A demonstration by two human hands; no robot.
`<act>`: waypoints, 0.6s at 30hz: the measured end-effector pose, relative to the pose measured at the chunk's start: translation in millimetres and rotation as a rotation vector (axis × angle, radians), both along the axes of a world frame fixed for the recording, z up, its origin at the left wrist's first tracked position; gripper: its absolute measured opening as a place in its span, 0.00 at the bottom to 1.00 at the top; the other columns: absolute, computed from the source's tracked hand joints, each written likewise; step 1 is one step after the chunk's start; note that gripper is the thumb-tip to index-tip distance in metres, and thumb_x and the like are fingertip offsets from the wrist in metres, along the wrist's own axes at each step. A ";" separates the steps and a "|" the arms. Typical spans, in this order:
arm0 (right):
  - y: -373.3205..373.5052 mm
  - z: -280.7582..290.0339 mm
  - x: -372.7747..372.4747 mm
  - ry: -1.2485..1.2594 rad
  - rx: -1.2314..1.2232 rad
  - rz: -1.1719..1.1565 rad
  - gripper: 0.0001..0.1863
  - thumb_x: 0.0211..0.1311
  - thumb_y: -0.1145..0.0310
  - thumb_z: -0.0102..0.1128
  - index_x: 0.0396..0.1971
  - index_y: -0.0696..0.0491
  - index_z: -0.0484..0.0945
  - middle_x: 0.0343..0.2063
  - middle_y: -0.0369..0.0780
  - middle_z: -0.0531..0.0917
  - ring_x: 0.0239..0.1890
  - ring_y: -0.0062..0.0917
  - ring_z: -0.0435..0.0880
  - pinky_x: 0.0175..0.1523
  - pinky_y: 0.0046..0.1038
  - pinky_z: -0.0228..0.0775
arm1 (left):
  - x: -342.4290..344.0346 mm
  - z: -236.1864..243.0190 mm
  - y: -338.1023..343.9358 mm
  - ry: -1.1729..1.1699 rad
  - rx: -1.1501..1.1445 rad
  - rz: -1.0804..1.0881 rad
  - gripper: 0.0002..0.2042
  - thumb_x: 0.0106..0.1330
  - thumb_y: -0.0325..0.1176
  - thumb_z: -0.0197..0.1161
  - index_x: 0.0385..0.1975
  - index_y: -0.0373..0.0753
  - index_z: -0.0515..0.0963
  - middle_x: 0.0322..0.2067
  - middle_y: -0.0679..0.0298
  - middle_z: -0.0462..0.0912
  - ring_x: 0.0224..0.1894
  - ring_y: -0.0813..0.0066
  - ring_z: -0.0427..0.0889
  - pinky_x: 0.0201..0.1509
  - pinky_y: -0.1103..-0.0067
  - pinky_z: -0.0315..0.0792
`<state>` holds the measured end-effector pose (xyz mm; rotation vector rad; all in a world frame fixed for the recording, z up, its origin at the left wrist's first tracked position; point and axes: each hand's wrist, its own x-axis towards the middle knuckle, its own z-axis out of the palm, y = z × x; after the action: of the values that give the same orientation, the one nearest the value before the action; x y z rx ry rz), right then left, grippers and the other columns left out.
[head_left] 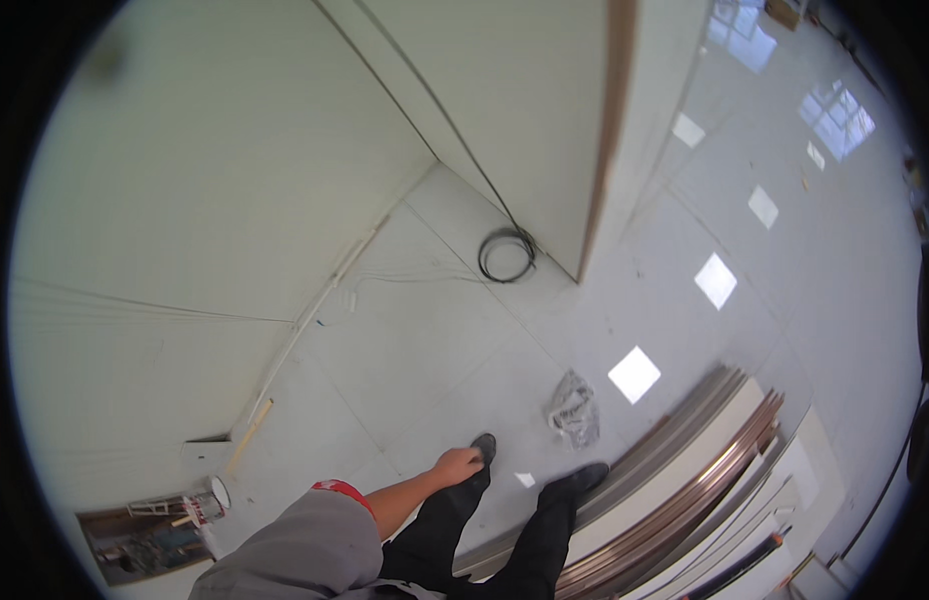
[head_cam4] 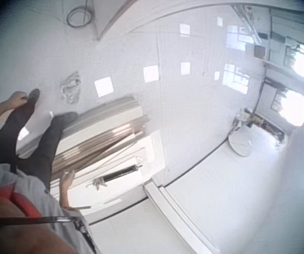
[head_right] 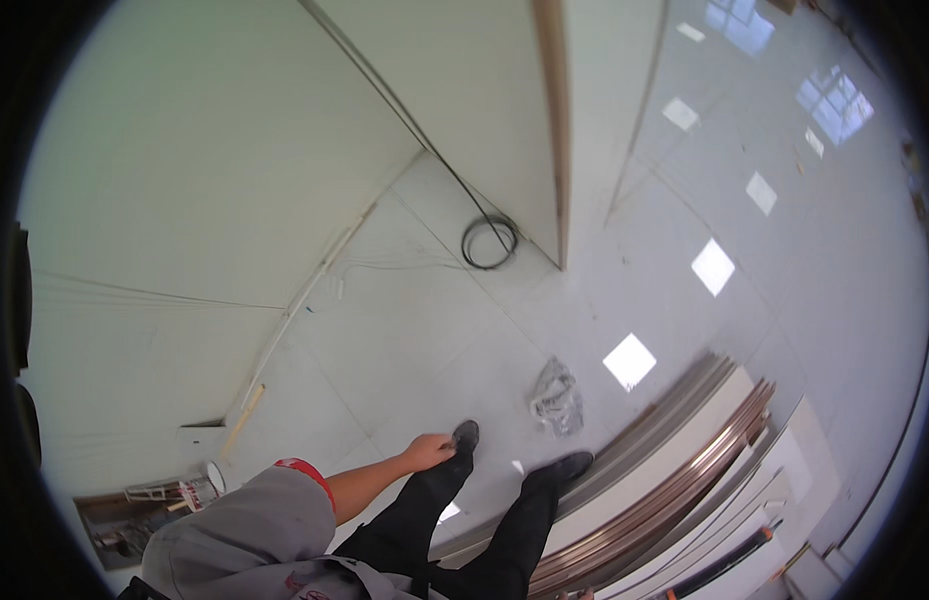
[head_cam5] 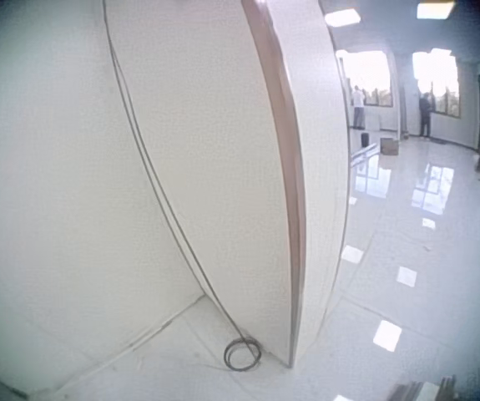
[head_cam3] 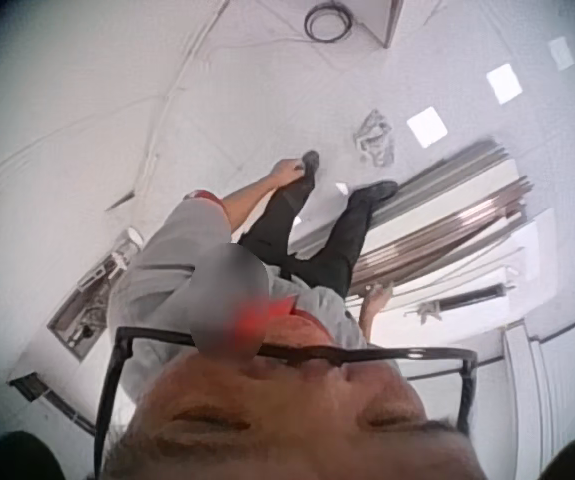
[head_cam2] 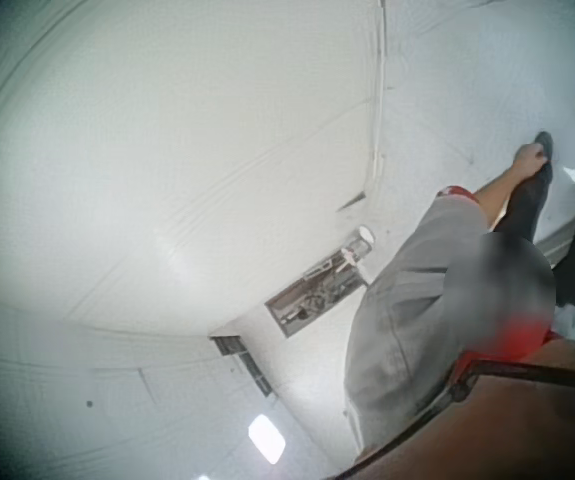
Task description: The person walks through a room under renovation, picks up a long white baseboard, and positions it against the wall. They then handle a dark trim strip, aligning it along the floor edge. The person moves materials and tools around the space while preparing to install the trim.
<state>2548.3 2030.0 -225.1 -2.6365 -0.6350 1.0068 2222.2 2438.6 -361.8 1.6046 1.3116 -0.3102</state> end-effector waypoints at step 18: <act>159.5 148.1 -45.8 0.075 0.347 0.100 0.28 0.61 0.70 0.62 0.58 0.68 0.66 0.49 0.53 0.77 0.48 0.41 0.78 0.56 0.38 0.70 | -318.8 232.9 -101.8 -0.005 -0.035 0.731 0.16 0.60 0.40 0.62 0.36 0.30 0.81 0.29 0.57 0.85 0.31 0.70 0.86 0.39 0.75 0.77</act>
<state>2502.5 2189.6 -77.0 -2.2752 -0.8469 0.9220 1903.4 2336.9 -128.9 0.9988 1.7702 0.1225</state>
